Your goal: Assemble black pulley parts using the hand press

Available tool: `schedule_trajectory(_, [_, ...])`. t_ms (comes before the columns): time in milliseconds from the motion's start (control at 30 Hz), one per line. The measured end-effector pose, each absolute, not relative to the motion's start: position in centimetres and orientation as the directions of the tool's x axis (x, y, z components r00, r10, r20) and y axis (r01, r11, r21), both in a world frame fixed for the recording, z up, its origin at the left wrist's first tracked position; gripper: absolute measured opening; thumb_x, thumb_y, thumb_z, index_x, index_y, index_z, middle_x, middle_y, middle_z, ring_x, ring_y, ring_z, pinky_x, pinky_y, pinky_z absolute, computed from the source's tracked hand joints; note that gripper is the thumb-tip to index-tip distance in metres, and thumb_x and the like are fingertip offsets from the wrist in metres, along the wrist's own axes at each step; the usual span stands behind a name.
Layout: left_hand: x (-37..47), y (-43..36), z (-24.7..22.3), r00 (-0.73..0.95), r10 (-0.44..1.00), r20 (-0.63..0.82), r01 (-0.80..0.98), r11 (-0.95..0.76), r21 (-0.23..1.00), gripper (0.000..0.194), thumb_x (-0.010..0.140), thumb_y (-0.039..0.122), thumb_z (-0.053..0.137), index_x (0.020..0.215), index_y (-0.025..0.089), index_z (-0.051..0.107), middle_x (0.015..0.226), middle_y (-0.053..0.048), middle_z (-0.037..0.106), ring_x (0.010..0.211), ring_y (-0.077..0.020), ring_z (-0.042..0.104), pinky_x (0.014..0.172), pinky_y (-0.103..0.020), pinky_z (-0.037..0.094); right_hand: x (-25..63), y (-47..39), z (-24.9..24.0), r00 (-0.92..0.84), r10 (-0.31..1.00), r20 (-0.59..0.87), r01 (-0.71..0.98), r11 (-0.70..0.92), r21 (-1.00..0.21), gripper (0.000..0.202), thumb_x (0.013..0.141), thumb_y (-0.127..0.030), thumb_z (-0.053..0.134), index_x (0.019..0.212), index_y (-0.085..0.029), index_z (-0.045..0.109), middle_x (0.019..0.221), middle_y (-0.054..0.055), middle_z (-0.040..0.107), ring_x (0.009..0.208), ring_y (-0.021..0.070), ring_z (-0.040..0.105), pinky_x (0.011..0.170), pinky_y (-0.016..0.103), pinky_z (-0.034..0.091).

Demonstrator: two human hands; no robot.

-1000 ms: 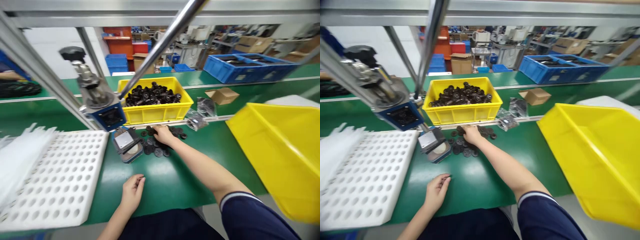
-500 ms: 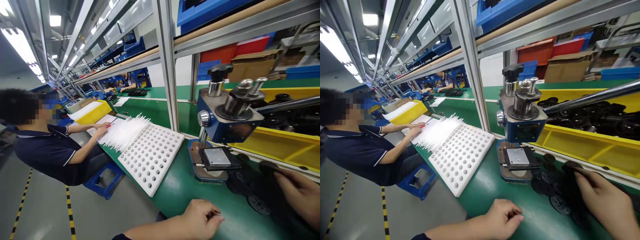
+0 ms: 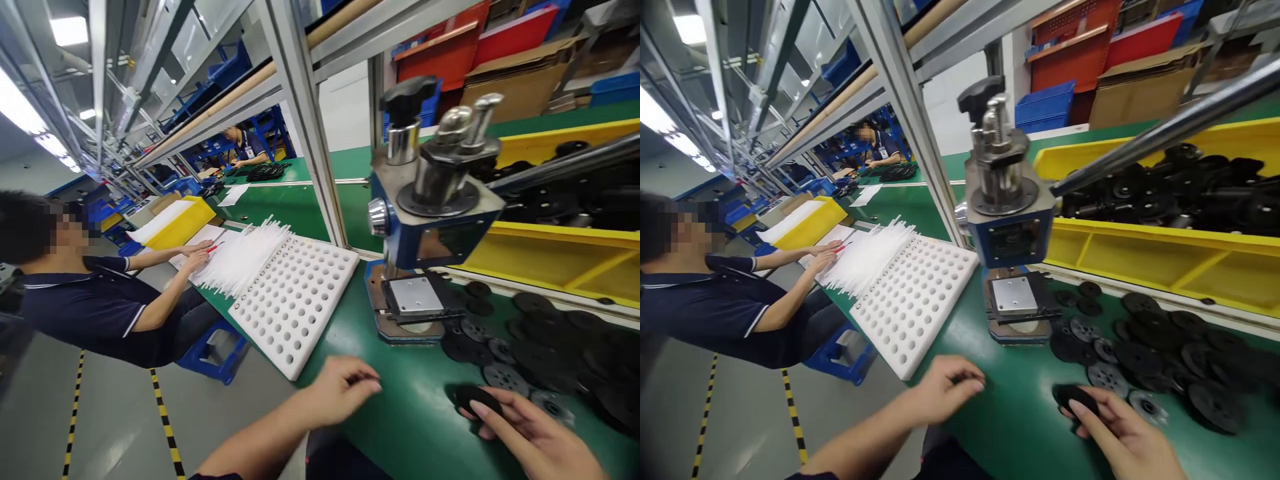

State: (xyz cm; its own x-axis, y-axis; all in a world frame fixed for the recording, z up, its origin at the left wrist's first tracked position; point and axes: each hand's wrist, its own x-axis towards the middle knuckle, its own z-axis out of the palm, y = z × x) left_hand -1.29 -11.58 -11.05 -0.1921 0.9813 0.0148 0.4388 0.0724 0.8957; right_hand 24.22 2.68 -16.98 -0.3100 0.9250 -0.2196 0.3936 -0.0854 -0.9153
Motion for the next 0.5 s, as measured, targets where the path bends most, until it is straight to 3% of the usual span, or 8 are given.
schedule_trajectory(100, [-6.4, -11.4, -9.8, -0.423, 0.905, 0.053, 0.521, 0.195, 0.831, 0.026, 0.09, 0.039, 0.059, 0.095, 0.019, 0.074, 0.086, -0.008, 0.074, 0.077, -0.0188, 0.067, 0.074, -0.03, 0.054, 24.3, 3.8, -15.6, -0.41, 0.853, -0.323, 0.354, -0.178, -0.918, 0.056, 0.059, -0.067, 0.071, 0.091, -0.021, 0.071, 0.06, 0.007, 0.066, 0.058, 0.0244, 0.065, 0.06, 0.035, 0.055])
schedule_trajectory(200, [-12.8, -9.8, -9.3, -0.648, 0.74, 0.183, 0.611, 0.36, 0.705, 0.025, 0.088, 0.039, 0.06, 0.096, 0.02, 0.073, 0.096, -0.007, 0.075, 0.085, -0.021, 0.067, 0.085, -0.035, 0.053, 24.4, 4.1, -15.3, -0.446, 0.829, -0.338, 0.309, -0.212, -0.927, 0.058, 0.064, -0.068, 0.069, 0.094, -0.019, 0.069, 0.07, 0.009, 0.07, 0.054, 0.0208, 0.062, 0.06, 0.034, 0.055])
schedule_trajectory(367, [-22.3, -4.2, -8.8, -0.799, 0.535, 0.274, 0.568, 0.522, 0.637, 0.029, 0.09, 0.03, 0.056, 0.109, 0.012, 0.067, 0.112, -0.015, 0.068, 0.098, -0.0254, 0.065, 0.096, -0.044, 0.048, 24.4, 3.7, -15.8, -0.419, 0.853, -0.312, 0.31, -0.189, -0.932, 0.061, 0.062, -0.069, 0.071, 0.097, -0.018, 0.07, 0.071, 0.01, 0.07, 0.058, 0.0242, 0.066, 0.058, 0.036, 0.056])
schedule_trajectory(500, [-26.3, 0.1, -9.5, -0.846, 0.456, 0.276, 0.525, 0.63, 0.571, 0.028, 0.091, 0.031, 0.062, 0.114, 0.013, 0.063, 0.117, -0.01, 0.065, 0.105, -0.0235, 0.063, 0.096, -0.047, 0.05, 24.4, 3.5, -17.9, -0.339, 0.907, -0.251, 0.336, -0.133, -0.933, 0.058, 0.061, -0.071, 0.069, 0.094, -0.023, 0.07, 0.063, 0.008, 0.068, 0.063, 0.0306, 0.07, 0.052, 0.038, 0.057])
